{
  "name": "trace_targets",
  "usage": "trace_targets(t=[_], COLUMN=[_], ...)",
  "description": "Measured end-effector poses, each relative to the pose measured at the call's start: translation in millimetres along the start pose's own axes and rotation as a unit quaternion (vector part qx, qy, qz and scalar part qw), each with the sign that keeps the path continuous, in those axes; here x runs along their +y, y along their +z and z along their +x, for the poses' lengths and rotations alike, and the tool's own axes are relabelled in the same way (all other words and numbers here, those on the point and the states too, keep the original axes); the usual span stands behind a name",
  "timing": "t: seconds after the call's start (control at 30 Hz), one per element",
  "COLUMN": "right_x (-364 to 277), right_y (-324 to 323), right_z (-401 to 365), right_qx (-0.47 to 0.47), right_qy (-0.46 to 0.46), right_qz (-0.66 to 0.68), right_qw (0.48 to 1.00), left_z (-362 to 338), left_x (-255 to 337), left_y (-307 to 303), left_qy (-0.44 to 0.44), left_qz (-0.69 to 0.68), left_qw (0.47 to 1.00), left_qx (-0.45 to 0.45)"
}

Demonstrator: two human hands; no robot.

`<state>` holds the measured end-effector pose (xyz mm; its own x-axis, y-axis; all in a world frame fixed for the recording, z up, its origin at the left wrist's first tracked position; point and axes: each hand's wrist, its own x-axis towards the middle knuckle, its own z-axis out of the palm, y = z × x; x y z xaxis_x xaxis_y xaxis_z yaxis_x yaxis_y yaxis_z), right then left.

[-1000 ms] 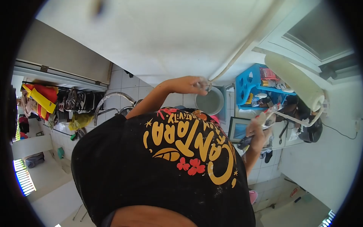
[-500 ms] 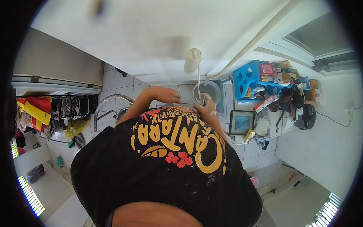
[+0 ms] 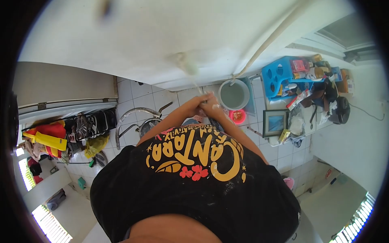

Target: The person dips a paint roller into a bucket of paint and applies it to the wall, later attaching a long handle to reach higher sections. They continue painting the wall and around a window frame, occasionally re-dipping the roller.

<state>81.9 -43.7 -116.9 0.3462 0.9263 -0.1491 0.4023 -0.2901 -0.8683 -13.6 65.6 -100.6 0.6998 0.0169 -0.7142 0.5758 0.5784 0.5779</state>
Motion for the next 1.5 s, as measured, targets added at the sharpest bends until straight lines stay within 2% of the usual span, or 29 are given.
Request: trace_targets(t=[0.03, 0.1, 0.13, 0.2, 0.23, 0.4, 0.53, 0.73, 1.07, 1.13, 1.27, 1.33, 1.5], right_x=[-1, -14, -17, -18, -17, -23, 28, 46, 72, 74, 80, 82, 71], right_y=[7, 21, 26, 35, 36, 10, 4, -32, -84, -93, -114, -121, -126], right_z=[3, 13, 14, 15, 13, -4, -11, -17, -21, -22, -31, -39, -41], right_qx=[0.002, -0.018, -0.018, -0.034, -0.036, 0.037, 0.09, 0.108, 0.131, 0.15, 0.19, 0.205, 0.212], right_qy=[0.006, 0.078, 0.078, 0.046, 0.045, 0.218, 0.173, 0.147, 0.137, 0.144, 0.162, 0.171, 0.17], right_qz=[0.003, 0.088, 0.09, 0.009, 0.01, 0.19, 0.141, 0.13, 0.144, 0.165, 0.2, 0.216, 0.261], right_qw=[1.0, 0.993, 0.993, 0.998, 0.998, 0.957, 0.971, 0.975, 0.971, 0.964, 0.948, 0.939, 0.926], left_z=[1, -4, -6, -4, -3, 8, 45, 61, 86, 89, 124, 126, 118], left_x=[-7, -10, -9, -10, -12, 7, 9, 27, 54, 64, 61, 60, 60], left_y=[-2, -14, -20, -22, -21, 9, 28, 55, 110, 131, 150, 159, 153], left_qy=[-0.003, -0.007, -0.005, -0.006, -0.009, -0.034, -0.033, -0.102, -0.132, -0.111, -0.087, -0.056, -0.044], left_qz=[-0.128, -0.14, -0.152, -0.147, -0.145, -0.088, -0.091, -0.113, -0.079, -0.024, -0.013, -0.02, -0.013], left_qw=[0.991, 0.989, 0.985, 0.984, 0.983, 0.99, 0.993, 0.987, 0.988, 0.992, 0.996, 0.998, 0.998], left_qx=[0.032, 0.055, 0.08, 0.098, 0.113, 0.103, 0.064, 0.055, 0.022, 0.051, 0.01, 0.037, 0.035])
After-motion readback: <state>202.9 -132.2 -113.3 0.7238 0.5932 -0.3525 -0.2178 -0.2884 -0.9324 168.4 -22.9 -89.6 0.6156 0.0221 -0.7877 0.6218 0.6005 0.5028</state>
